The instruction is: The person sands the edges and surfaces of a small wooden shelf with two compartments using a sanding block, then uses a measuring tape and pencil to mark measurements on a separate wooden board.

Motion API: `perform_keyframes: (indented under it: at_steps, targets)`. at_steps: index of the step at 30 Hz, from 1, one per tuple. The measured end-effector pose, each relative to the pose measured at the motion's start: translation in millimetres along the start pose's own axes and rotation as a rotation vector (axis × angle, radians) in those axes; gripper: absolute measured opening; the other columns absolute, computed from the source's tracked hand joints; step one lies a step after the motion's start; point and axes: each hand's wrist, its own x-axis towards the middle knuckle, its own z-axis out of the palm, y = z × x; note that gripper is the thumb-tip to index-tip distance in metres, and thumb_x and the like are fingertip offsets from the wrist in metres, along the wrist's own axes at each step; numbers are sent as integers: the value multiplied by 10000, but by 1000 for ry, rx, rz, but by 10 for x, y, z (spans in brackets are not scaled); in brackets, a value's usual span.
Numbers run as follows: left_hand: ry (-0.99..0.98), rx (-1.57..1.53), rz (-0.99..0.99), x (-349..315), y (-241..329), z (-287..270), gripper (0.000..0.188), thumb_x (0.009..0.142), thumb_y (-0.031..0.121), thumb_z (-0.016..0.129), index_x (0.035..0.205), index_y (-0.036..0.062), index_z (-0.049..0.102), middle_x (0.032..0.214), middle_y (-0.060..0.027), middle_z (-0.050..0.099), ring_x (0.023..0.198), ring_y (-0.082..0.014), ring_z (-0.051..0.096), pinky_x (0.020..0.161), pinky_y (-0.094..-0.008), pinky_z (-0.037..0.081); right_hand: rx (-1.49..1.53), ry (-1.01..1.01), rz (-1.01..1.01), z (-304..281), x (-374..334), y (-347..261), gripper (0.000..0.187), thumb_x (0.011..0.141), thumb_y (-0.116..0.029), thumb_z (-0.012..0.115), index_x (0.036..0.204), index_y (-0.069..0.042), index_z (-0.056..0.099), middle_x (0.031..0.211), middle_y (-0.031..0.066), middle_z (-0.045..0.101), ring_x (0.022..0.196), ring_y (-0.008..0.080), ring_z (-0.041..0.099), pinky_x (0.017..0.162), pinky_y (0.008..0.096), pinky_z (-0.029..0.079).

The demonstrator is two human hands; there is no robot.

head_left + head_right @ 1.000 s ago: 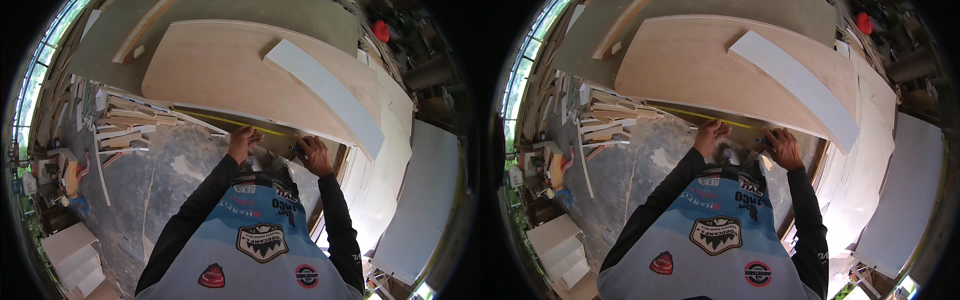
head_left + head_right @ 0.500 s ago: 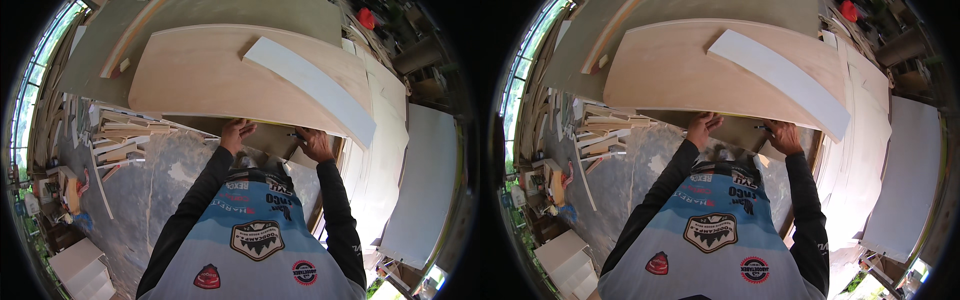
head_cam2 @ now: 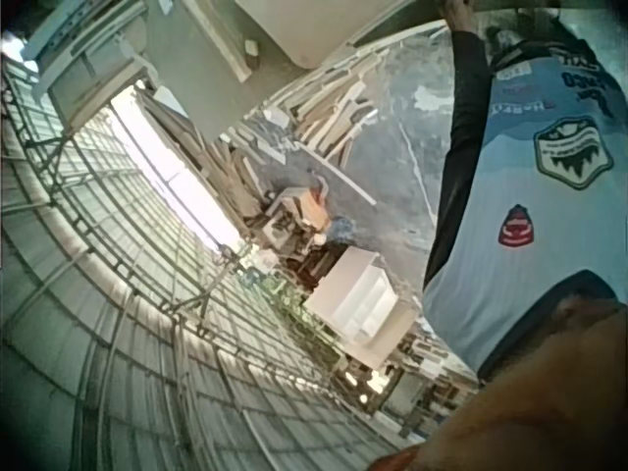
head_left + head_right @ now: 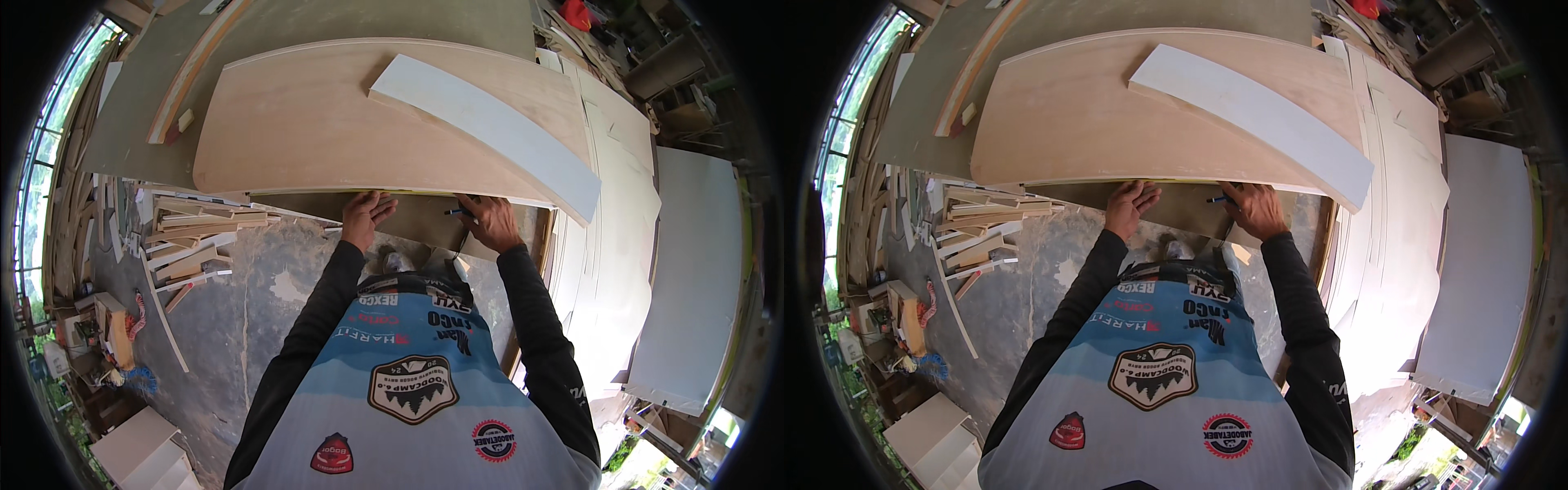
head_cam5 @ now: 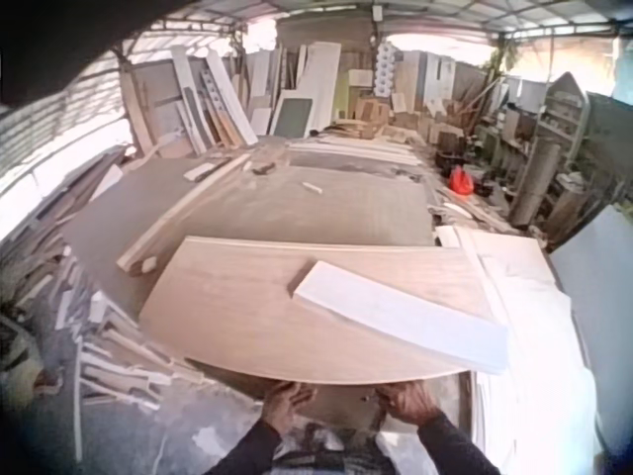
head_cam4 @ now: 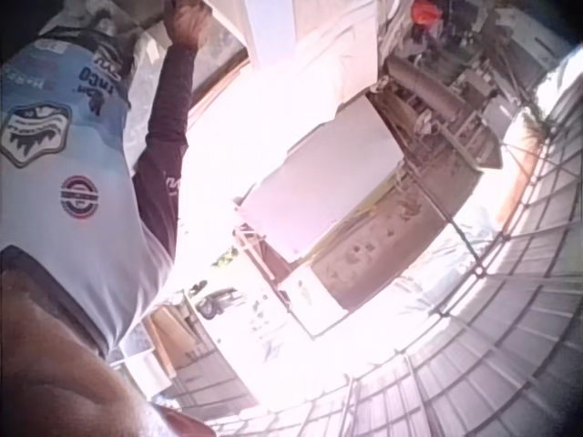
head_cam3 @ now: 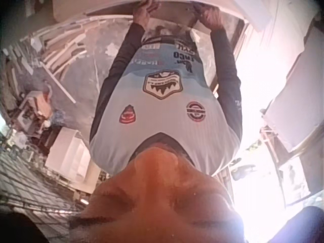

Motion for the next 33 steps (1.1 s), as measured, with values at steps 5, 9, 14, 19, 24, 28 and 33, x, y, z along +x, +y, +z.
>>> perform_keyframes:
  at_steps: [5,9,14,19,24,28,33]
  targets:
    - [-22,8,21,10,-19,-13,219,1045,165,584,1185,-2,606,1198,-152,665,1111,-307,693,975,-429,569,-52,28,35,0,-18,-86,611,797,-269,767,1387,-210,621,1293,169,604,1206,375,580,1022,495,466]
    - [-28,2,19,44,-33,-44,227,1046,161,578,1194,-9,605,1194,-153,668,1121,-310,689,981,-426,566,-56,48,33,26,-22,-126,695,779,-238,804,1438,-235,584,1331,146,588,1187,378,582,992,493,485]
    - [-25,-24,34,45,-29,-30,224,1037,155,595,1167,-27,613,1142,-164,687,1052,-322,716,921,-425,594,-61,72,33,31,-24,-155,671,788,-235,799,1427,-218,591,1310,145,595,1167,369,586,979,486,494]
    - [-21,-35,38,46,-33,-27,216,1036,148,595,1157,-29,616,1128,-163,688,1045,-329,717,922,-432,593,-47,60,45,61,-25,-152,663,789,-228,796,1421,-207,595,1318,148,591,1168,371,582,982,485,493]
    - [-30,-36,37,54,-41,-39,206,1036,143,591,1155,-24,615,1129,-162,684,1062,-332,709,943,-443,583,-53,83,40,85,-25,-157,661,784,-219,795,1416,-204,599,1324,149,587,1169,368,583,985,483,493]
    - [-38,-21,32,64,-41,-43,206,1034,149,593,1160,-14,609,1162,-166,674,1104,-337,692,980,-456,565,-61,84,49,119,-38,-157,656,786,-227,795,1412,-203,602,1320,142,588,1175,360,582,980,482,496]
    - [-41,-19,42,81,-57,-50,209,1030,154,600,1157,-13,609,1156,-169,676,1100,-340,694,976,-461,566,-34,63,80,188,-63,-149,650,787,-235,792,1409,-202,605,1318,131,584,1192,354,573,975,480,500]
